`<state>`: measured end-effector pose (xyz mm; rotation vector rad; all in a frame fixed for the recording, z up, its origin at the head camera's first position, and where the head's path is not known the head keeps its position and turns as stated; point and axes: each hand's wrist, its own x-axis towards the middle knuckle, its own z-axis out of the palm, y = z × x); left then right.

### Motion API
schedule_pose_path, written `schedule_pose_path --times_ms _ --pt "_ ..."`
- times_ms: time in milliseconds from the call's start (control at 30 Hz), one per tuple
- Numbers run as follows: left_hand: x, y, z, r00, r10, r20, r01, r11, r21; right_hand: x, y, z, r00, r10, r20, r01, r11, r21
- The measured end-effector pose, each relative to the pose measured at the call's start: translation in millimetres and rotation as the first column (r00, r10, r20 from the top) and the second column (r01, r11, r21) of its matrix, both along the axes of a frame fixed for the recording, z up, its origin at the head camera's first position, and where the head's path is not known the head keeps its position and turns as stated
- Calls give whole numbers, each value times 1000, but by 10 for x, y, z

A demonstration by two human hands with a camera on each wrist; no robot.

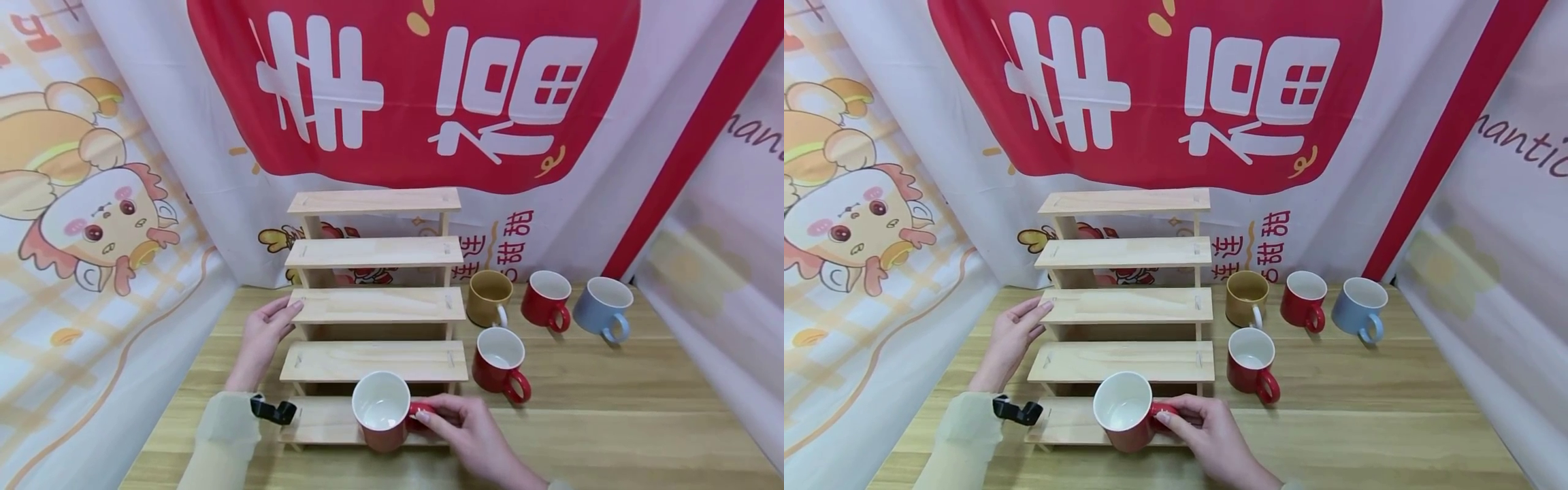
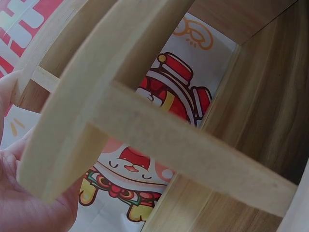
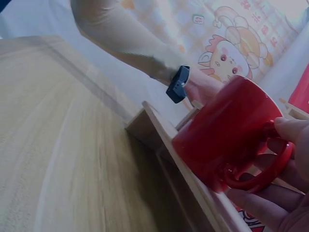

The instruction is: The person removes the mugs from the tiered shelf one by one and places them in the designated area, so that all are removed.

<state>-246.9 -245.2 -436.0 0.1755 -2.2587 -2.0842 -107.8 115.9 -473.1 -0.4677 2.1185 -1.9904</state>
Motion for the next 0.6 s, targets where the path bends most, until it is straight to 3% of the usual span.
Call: schedule_pose_path --times_ms 400,600 --pt "-3 -7 -11 1000 -2 -5 2 1000 3 39 -7 -21 998 -56 -34 55 998 -9" --pt "-3 -8 -17 1000 -4 -18 4 1000 -10 64 114 113 995 -99 -18 99 995 11"
